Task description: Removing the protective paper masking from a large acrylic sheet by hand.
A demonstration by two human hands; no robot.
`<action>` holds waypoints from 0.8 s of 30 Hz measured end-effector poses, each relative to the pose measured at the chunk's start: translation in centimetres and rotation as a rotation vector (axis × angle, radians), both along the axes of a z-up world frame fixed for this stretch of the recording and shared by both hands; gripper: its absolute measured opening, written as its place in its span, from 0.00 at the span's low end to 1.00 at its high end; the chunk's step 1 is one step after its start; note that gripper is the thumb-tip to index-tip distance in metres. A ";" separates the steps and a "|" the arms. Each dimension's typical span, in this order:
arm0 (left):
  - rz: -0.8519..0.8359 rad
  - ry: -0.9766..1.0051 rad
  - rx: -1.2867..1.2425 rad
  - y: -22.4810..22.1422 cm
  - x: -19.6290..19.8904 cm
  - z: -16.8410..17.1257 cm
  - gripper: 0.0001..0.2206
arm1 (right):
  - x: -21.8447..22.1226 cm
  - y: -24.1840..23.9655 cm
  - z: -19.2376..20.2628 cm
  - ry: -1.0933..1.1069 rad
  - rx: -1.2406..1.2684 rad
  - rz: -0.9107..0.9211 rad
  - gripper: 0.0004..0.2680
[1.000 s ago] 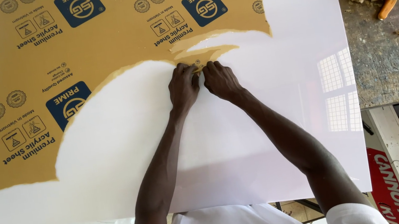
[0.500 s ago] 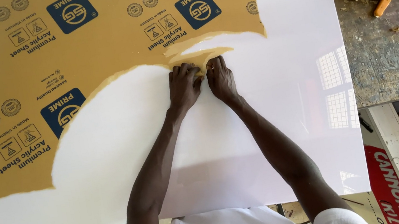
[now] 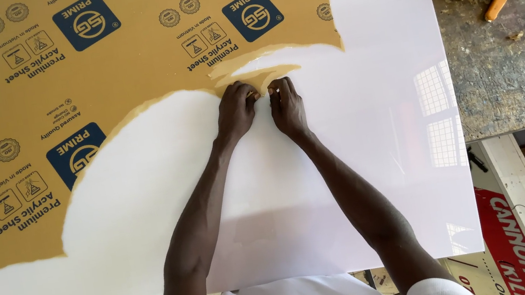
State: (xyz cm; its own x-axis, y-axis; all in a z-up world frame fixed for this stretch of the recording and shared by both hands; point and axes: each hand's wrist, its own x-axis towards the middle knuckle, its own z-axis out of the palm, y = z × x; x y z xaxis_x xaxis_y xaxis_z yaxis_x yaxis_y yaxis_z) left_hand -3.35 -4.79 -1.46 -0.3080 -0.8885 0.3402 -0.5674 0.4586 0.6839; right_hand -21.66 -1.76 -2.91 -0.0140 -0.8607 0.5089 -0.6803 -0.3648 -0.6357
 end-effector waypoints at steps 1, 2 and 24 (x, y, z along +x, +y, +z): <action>0.000 0.000 -0.001 -0.2 0.1 -0.4 0.05 | 0.1 0.0 0.0 0.000 -0.001 0.000 0.02; 0.006 0.020 0.009 -0.4 0.0 -0.8 0.05 | 0.0 0.1 0.0 -0.003 -0.003 -0.008 0.02; 0.091 0.342 -0.023 -1.0 0.0 -2.0 0.02 | 0.9 -3.5 -0.3 0.351 0.081 -0.058 0.02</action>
State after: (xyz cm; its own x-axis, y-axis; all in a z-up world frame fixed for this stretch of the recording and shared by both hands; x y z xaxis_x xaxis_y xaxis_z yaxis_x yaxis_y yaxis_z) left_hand -3.37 -5.75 -3.49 -0.0930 -0.8978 0.4304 -0.3463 0.4345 0.8314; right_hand -20.80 -5.27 -3.20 0.0995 -0.9013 0.4217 -0.8802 -0.2774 -0.3851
